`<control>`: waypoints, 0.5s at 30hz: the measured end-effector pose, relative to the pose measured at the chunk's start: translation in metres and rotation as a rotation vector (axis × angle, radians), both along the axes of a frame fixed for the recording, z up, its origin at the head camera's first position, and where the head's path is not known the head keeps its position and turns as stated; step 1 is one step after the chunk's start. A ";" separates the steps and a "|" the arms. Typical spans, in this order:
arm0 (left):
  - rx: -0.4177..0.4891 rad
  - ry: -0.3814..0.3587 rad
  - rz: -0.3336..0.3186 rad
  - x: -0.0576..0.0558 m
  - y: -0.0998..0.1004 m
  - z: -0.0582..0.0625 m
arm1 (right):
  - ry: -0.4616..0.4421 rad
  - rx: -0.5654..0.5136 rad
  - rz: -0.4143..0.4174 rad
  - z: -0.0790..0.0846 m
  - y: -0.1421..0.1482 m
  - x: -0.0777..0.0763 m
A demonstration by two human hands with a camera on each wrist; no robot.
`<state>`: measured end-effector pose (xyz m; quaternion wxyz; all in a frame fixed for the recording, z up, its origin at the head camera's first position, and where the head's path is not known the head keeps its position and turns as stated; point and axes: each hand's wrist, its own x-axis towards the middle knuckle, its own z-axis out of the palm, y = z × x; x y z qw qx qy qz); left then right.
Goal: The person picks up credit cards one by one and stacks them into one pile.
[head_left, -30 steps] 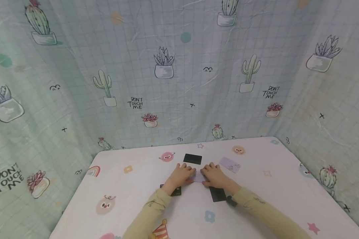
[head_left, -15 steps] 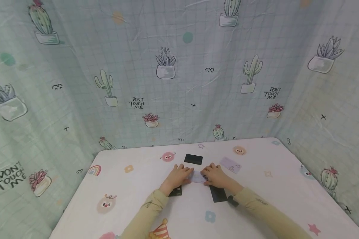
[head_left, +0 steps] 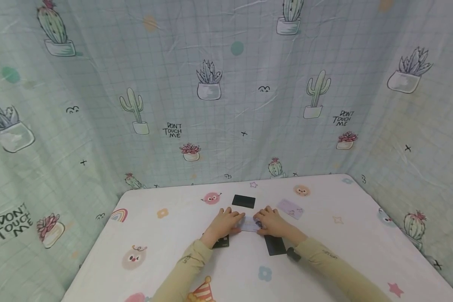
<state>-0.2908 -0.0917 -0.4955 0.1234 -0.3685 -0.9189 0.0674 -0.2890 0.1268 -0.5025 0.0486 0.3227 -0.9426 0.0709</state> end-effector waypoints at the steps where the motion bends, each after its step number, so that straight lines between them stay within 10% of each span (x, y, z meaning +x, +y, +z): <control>1: 0.001 0.000 -0.001 0.000 0.000 0.000 | -0.001 0.001 0.000 0.000 0.000 0.000; 15: 0.001 -0.001 -0.021 0.001 0.000 -0.002 | -0.004 -0.014 -0.013 0.001 -0.001 0.003</control>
